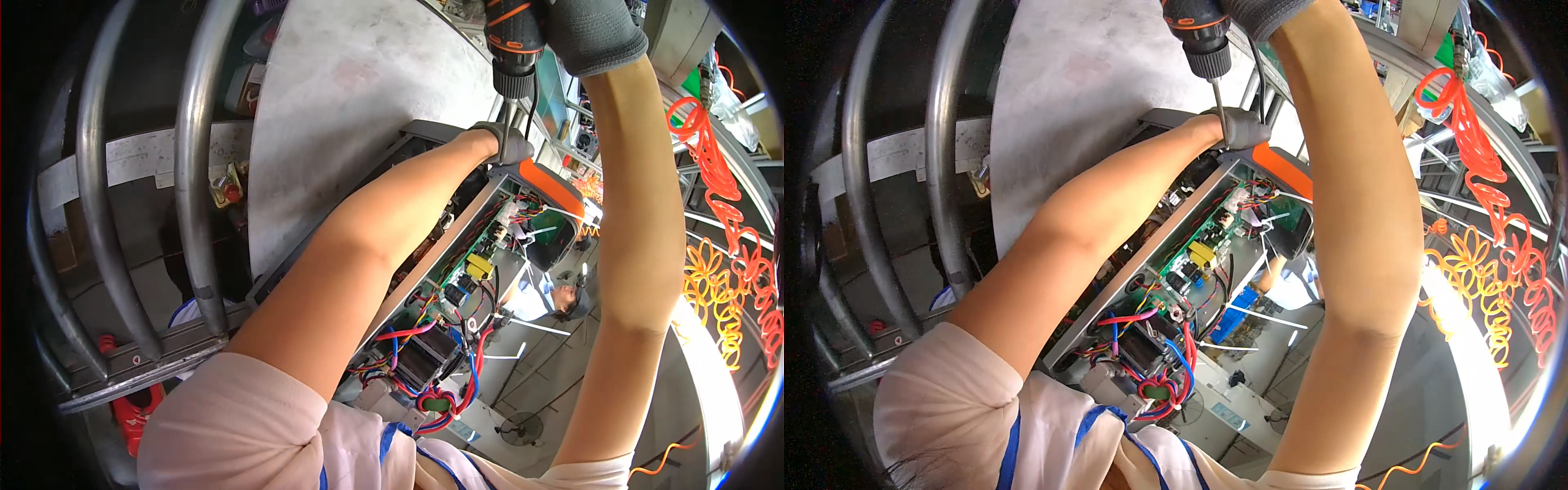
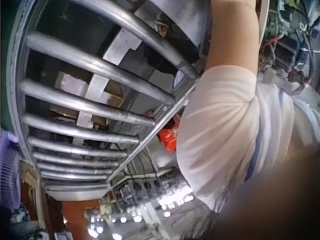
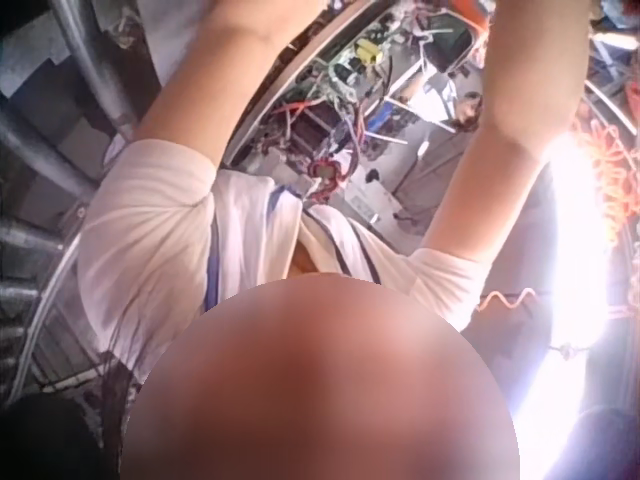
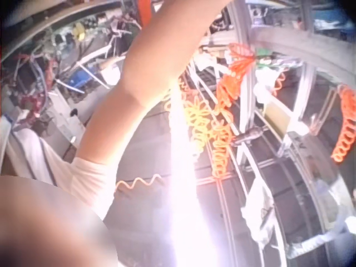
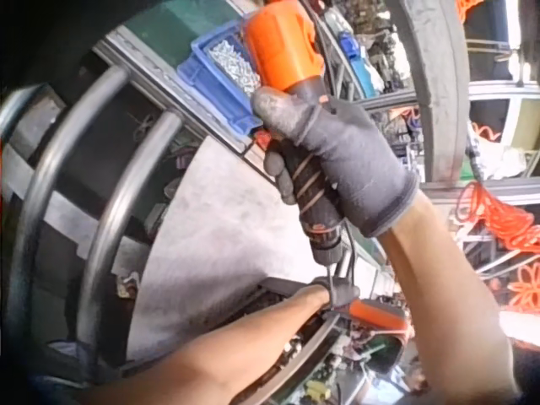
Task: The person assembles an electronic device on a factory workbench. They place the device on the table, use a power drill to secure screws into the casing, and then connect internal wires to the circuit board.
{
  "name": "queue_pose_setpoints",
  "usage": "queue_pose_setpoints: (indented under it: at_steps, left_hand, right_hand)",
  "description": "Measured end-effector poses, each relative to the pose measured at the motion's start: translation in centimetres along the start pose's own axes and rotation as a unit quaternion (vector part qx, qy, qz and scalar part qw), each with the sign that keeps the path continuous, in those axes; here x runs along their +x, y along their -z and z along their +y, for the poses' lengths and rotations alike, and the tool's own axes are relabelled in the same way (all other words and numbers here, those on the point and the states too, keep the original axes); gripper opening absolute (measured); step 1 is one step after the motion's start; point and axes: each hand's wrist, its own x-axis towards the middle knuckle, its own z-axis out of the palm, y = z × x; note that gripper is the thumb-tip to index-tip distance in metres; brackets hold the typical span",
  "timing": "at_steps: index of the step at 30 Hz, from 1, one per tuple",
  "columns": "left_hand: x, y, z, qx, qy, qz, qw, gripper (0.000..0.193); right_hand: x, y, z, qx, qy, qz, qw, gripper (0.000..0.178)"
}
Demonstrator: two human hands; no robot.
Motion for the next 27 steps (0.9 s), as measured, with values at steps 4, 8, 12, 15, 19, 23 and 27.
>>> queue_pose_setpoints:
  at_steps: [4,8,12,15,19,23,27]
  left_hand:
    - [1.8,-0.1,-1.6,0.089,-0.064,0.026,0.994,0.036]
    - [2.4,-1.0,-1.9,0.138,-0.104,0.031,0.984,0.029]
    - [1.8,-0.7,-1.5,0.190,-0.136,0.016,0.972,0.027]
    - [0.9,-0.3,-0.9,0.215,-0.141,0.021,0.966,0.026]
    - [0.5,0.1,-0.8,0.194,-0.132,0.034,0.972,0.026]
    - [0.9,-0.1,-1.2,0.160,-0.110,0.036,0.980,0.031]
    - [-0.9,0.6,0.0,0.080,-0.063,0.021,0.995,0.042]
  right_hand:
    - [1.5,0.3,1.3,0.013,0.022,0.006,1.000,0.039]
    - [1.7,1.2,2.6,0.058,-0.010,0.003,0.998,0.035]
    - [2.0,1.7,3.8,0.074,-0.028,0.004,0.997,0.034]
    - [2.1,1.9,4.3,0.078,-0.036,0.008,0.996,0.035]
    - [2.1,2.6,4.7,0.075,-0.035,-0.013,0.997,0.036]
    - [2.0,2.4,4.9,0.095,-0.012,-0.006,0.995,0.036]
    - [2.4,2.7,5.7,0.073,-0.042,0.011,0.996,0.036]
